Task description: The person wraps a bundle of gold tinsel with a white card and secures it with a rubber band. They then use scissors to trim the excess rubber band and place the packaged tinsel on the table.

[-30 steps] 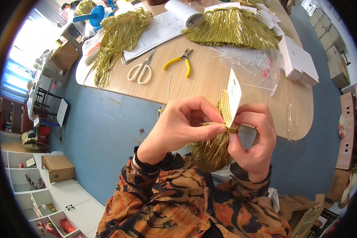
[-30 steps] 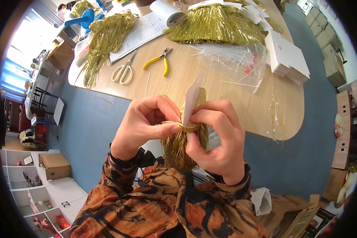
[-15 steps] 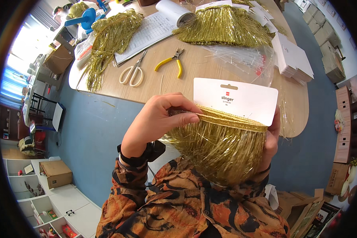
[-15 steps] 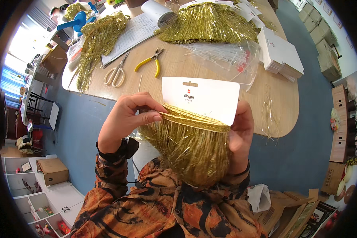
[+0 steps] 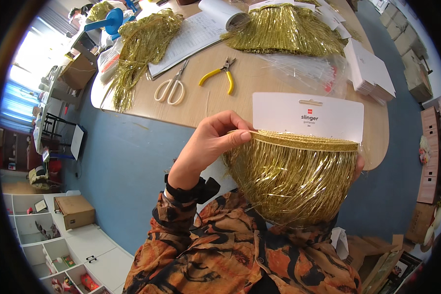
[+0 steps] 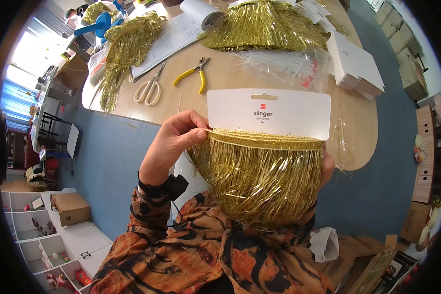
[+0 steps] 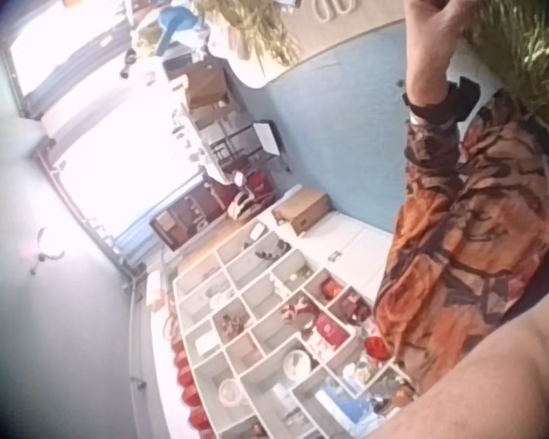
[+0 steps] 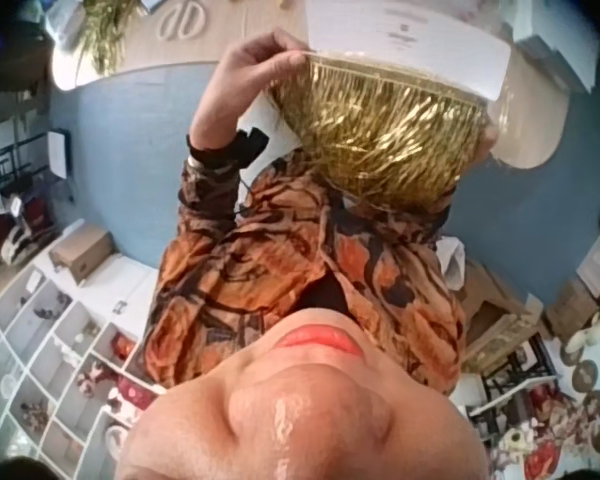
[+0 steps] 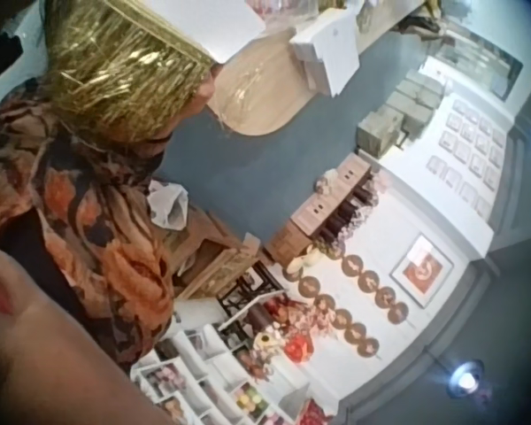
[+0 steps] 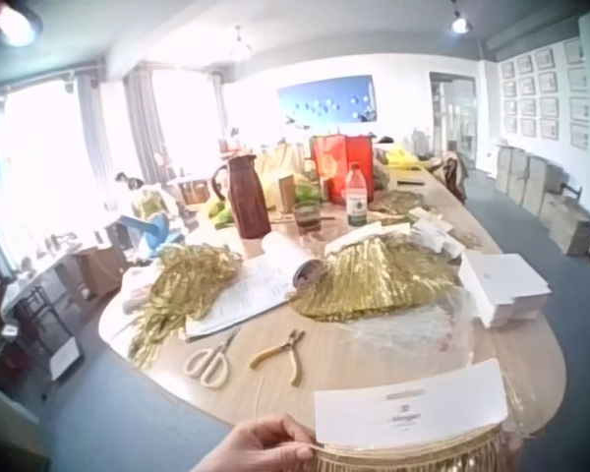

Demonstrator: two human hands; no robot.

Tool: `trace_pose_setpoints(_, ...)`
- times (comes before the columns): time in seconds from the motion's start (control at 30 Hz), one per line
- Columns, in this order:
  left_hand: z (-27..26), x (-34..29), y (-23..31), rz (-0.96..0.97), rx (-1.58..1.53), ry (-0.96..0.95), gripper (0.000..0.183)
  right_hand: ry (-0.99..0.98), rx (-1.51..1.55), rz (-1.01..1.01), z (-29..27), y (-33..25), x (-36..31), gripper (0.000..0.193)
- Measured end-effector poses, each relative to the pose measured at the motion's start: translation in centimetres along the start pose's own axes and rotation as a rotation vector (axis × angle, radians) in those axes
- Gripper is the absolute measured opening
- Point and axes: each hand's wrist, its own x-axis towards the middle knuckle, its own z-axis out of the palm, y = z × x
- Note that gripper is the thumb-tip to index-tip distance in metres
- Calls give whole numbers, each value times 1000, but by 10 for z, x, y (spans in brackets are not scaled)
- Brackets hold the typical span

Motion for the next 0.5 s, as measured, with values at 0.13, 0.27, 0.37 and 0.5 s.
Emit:
trace_pose_setpoints(0.13, 2, 2, -7, 2, -182, -24, 19, 17, 79, 70, -13, 3, -1, 68)
trace_pose_setpoints(0.27, 9, 3, -15, -2, -198, 89, 20, 146, 119, 221, 10, 2, 1, 71)
trace_pose_setpoints(0.37, 8, 0, -15, -2, -268, 210, 20, 277, -110, 226, 33, 12, 17, 62)
trace_pose_setpoints(0.5, 1, 3, -11, 81, -351, 252, 20, 242, -867, -295, 36, 19, 49, 38)
